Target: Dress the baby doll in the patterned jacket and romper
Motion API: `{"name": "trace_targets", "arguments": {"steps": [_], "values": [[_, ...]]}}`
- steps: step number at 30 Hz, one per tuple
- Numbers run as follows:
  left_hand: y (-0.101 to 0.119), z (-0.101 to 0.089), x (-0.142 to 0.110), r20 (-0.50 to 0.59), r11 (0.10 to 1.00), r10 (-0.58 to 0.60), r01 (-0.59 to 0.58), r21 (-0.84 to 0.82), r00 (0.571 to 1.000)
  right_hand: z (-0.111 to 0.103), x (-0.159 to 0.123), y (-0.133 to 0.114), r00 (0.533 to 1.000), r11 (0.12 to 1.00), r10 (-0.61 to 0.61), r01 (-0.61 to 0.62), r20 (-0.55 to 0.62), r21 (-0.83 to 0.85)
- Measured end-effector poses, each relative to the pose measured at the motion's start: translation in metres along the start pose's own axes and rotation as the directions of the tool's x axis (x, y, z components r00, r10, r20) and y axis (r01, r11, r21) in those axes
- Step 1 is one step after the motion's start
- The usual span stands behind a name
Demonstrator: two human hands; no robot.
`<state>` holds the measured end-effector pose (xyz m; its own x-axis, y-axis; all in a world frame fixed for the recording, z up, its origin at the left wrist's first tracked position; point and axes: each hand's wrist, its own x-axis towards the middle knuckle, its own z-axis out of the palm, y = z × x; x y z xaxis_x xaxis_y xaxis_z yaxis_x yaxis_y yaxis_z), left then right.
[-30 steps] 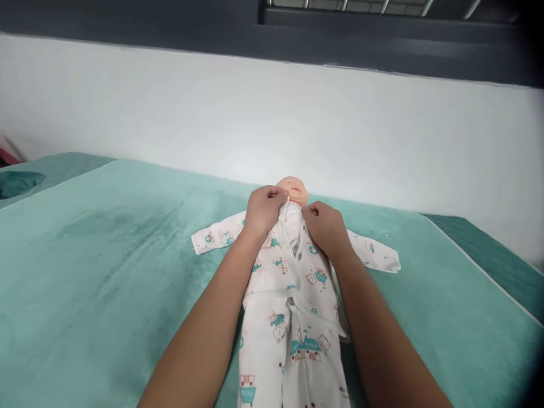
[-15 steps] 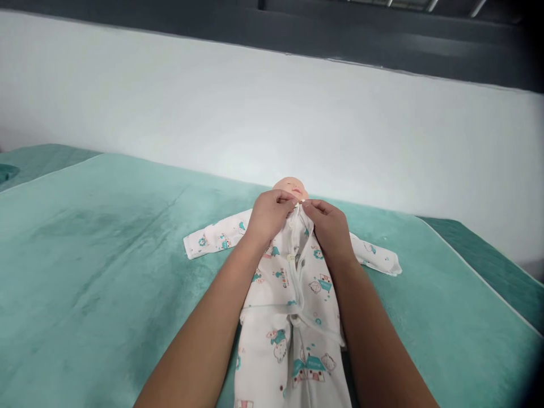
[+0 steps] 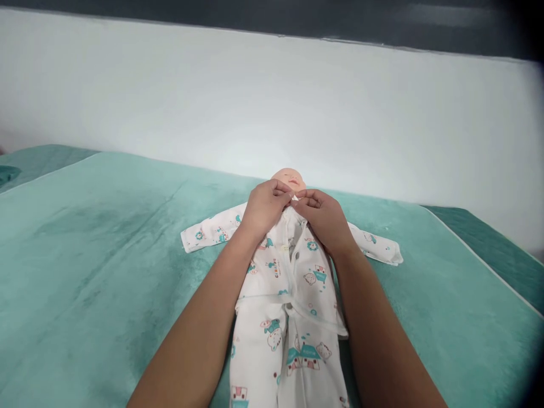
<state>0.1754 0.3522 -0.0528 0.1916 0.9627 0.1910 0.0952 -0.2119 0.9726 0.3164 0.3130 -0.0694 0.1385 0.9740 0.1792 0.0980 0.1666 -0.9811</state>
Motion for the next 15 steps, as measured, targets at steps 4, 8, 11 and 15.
{"name": "trace_targets", "arguments": {"steps": [4, 8, 11, 15], "values": [[0.001, 0.000, 0.000, -0.007, 1.000, -0.021, 0.021, 0.021, 1.000, 0.002, -0.001, -0.005, 1.000, 0.986, -0.018, 0.018, 0.000, -0.168], [0.005, -0.001, -0.002, -0.016, 0.996, -0.067, 0.068, 0.049, 0.998, 0.005, -0.004, -0.011, 0.998, 0.930, -0.063, 0.053, -0.016, -0.365], [0.007, -0.001, -0.003, 0.004, 0.995, -0.097, 0.097, 0.028, 0.995, 0.007, -0.005, -0.012, 0.995, 0.899, -0.098, 0.085, -0.009, -0.431], [0.007, -0.001, -0.003, 0.007, 0.994, -0.108, 0.107, 0.022, 0.994, 0.009, -0.005, -0.011, 0.990, 0.873, -0.144, 0.131, 0.007, -0.469]]}}
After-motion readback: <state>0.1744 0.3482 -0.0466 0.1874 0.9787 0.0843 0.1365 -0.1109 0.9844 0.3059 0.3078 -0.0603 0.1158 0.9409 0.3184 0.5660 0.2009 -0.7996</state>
